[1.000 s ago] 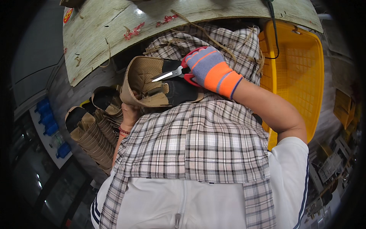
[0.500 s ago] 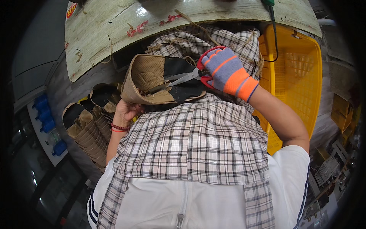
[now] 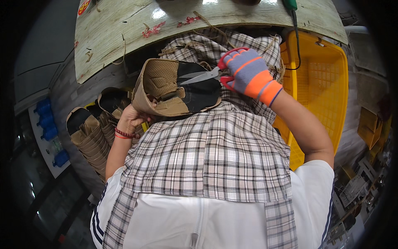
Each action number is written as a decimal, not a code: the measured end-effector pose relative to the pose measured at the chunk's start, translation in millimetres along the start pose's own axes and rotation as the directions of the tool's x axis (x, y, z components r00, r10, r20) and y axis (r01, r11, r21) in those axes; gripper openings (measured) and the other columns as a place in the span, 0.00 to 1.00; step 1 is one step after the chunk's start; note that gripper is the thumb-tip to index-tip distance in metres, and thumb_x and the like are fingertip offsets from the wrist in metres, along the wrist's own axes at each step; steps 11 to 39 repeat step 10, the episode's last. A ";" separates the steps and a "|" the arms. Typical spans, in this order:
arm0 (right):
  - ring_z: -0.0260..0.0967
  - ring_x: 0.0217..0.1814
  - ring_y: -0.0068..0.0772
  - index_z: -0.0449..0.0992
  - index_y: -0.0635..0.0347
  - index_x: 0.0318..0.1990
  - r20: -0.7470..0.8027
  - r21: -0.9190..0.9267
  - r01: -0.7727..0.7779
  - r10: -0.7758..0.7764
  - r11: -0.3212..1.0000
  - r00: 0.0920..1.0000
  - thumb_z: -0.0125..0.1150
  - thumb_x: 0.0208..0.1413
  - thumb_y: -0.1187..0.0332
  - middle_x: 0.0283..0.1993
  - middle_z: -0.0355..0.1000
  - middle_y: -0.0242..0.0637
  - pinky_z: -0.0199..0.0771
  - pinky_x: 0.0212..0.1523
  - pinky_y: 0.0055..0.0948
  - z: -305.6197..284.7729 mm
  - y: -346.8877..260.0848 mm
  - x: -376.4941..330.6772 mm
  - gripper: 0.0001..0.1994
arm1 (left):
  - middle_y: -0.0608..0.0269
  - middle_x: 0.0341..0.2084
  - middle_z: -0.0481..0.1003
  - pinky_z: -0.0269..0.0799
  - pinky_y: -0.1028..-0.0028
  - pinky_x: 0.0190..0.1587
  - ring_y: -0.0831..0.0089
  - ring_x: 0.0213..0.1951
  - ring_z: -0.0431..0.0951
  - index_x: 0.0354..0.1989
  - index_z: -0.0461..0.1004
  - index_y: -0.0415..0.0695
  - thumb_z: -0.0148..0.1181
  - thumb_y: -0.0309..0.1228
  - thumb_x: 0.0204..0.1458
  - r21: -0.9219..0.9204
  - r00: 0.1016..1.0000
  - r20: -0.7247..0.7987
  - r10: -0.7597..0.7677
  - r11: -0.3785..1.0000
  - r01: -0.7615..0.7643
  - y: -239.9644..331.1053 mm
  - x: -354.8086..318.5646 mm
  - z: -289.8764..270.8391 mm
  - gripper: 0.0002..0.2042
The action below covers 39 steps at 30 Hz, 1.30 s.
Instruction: The person uses shears to trim the edges of shoe uppers held against a workbench. They repeatedly pick up individual uppers, cut along the rim, and place the finished pieces on the table.
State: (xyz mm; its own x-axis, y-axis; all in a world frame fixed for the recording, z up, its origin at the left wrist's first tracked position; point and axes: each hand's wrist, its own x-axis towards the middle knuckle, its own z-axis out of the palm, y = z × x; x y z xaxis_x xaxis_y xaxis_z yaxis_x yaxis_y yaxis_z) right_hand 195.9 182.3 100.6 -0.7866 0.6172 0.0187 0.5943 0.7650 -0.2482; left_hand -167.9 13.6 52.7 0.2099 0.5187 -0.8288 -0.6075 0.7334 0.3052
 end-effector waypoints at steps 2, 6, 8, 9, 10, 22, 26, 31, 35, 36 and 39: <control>0.72 0.39 0.38 0.77 0.52 0.38 -0.082 0.059 0.091 -0.086 0.994 0.993 0.71 0.40 0.59 0.33 0.74 0.36 0.70 0.41 0.34 -1.6 -9.9 7.3 0.17 | 0.57 0.32 0.78 0.80 0.68 0.24 0.64 0.27 0.81 0.48 0.71 0.39 0.68 0.16 0.44 0.028 0.999 -0.018 0.034 0.999 -0.034 3.2 -2.7 7.0 0.21; 0.75 0.39 0.41 0.79 0.53 0.40 0.069 0.209 0.020 -0.035 0.978 0.997 0.70 0.43 0.57 0.35 0.77 0.38 0.74 0.41 0.36 3.6 -24.3 14.2 0.17 | 0.60 0.36 0.76 0.80 0.69 0.38 0.68 0.36 0.80 0.47 0.71 0.41 0.70 0.14 0.41 0.092 0.971 -0.057 0.232 0.970 -0.226 8.0 -4.3 17.5 0.23; 0.76 0.41 0.41 0.79 0.54 0.43 0.344 0.195 -0.151 0.076 0.969 0.936 0.68 0.45 0.53 0.36 0.77 0.40 0.75 0.42 0.36 -3.2 -38.2 12.2 0.20 | 0.61 0.40 0.75 0.77 0.70 0.49 0.69 0.43 0.77 0.48 0.72 0.42 0.69 0.13 0.42 0.143 0.949 -0.037 0.312 0.942 -0.304 6.4 4.8 -2.7 0.23; 0.76 0.41 0.42 0.79 0.54 0.44 0.475 0.168 -0.237 0.132 0.957 0.870 0.68 0.46 0.51 0.37 0.78 0.40 0.76 0.42 0.36 -7.3 -44.2 11.4 0.21 | 0.61 0.39 0.75 0.77 0.70 0.48 0.69 0.43 0.77 0.48 0.72 0.43 0.69 0.14 0.42 0.166 0.942 -0.042 0.332 0.932 -0.321 4.0 5.7 -5.3 0.23; 0.76 0.44 0.42 0.79 0.54 0.46 0.513 0.147 -0.176 0.077 0.973 0.855 0.65 0.48 0.48 0.37 0.78 0.42 0.75 0.44 0.34 -1.1 -43.7 9.4 0.23 | 0.61 0.39 0.75 0.78 0.70 0.47 0.68 0.42 0.78 0.48 0.72 0.44 0.69 0.14 0.43 0.189 0.935 -0.047 0.351 0.922 -0.337 1.7 5.6 -6.0 0.23; 0.76 0.44 0.42 0.79 0.54 0.46 0.513 0.147 -0.176 0.077 0.973 0.855 0.65 0.48 0.48 0.37 0.78 0.42 0.75 0.44 0.34 -1.1 -43.7 9.4 0.23 | 0.61 0.39 0.75 0.78 0.70 0.47 0.68 0.42 0.78 0.48 0.72 0.44 0.69 0.14 0.43 0.189 0.935 -0.047 0.351 0.922 -0.337 1.7 5.6 -6.0 0.23; 0.76 0.44 0.42 0.79 0.54 0.46 0.513 0.147 -0.176 0.077 0.973 0.855 0.65 0.48 0.48 0.37 0.78 0.42 0.75 0.44 0.34 -1.1 -43.7 9.4 0.23 | 0.61 0.39 0.75 0.78 0.70 0.47 0.68 0.42 0.78 0.48 0.72 0.44 0.69 0.14 0.43 0.189 0.935 -0.047 0.351 0.922 -0.337 1.7 5.6 -6.0 0.23; 0.76 0.44 0.42 0.79 0.54 0.46 0.513 0.147 -0.176 0.077 0.973 0.855 0.65 0.48 0.48 0.37 0.78 0.42 0.75 0.44 0.34 -1.1 -43.7 9.4 0.23 | 0.61 0.39 0.75 0.78 0.70 0.47 0.68 0.42 0.78 0.48 0.72 0.44 0.69 0.14 0.43 0.189 0.935 -0.047 0.351 0.922 -0.337 1.7 5.6 -6.0 0.23; 0.76 0.44 0.42 0.79 0.54 0.46 0.513 0.147 -0.176 0.077 0.973 0.855 0.65 0.48 0.48 0.37 0.78 0.42 0.75 0.44 0.34 -1.1 -43.7 9.4 0.23 | 0.61 0.39 0.75 0.78 0.70 0.47 0.68 0.42 0.78 0.48 0.72 0.44 0.69 0.14 0.43 0.189 0.935 -0.047 0.351 0.922 -0.337 1.7 5.6 -6.0 0.23; 0.76 0.44 0.42 0.79 0.54 0.46 0.513 0.147 -0.176 0.077 0.973 0.855 0.65 0.48 0.48 0.37 0.78 0.42 0.75 0.44 0.34 -1.1 -43.7 9.4 0.23 | 0.61 0.39 0.75 0.78 0.70 0.47 0.68 0.42 0.78 0.48 0.72 0.44 0.69 0.14 0.43 0.189 0.935 -0.047 0.351 0.922 -0.337 1.7 5.6 -6.0 0.23; 0.76 0.44 0.42 0.79 0.54 0.46 0.513 0.147 -0.176 0.077 0.973 0.855 0.65 0.48 0.48 0.37 0.78 0.42 0.75 0.44 0.34 -1.1 -43.7 9.4 0.23 | 0.61 0.39 0.75 0.78 0.70 0.47 0.68 0.42 0.78 0.48 0.72 0.44 0.69 0.14 0.43 0.189 0.935 -0.047 0.351 0.922 -0.337 1.7 5.6 -6.0 0.23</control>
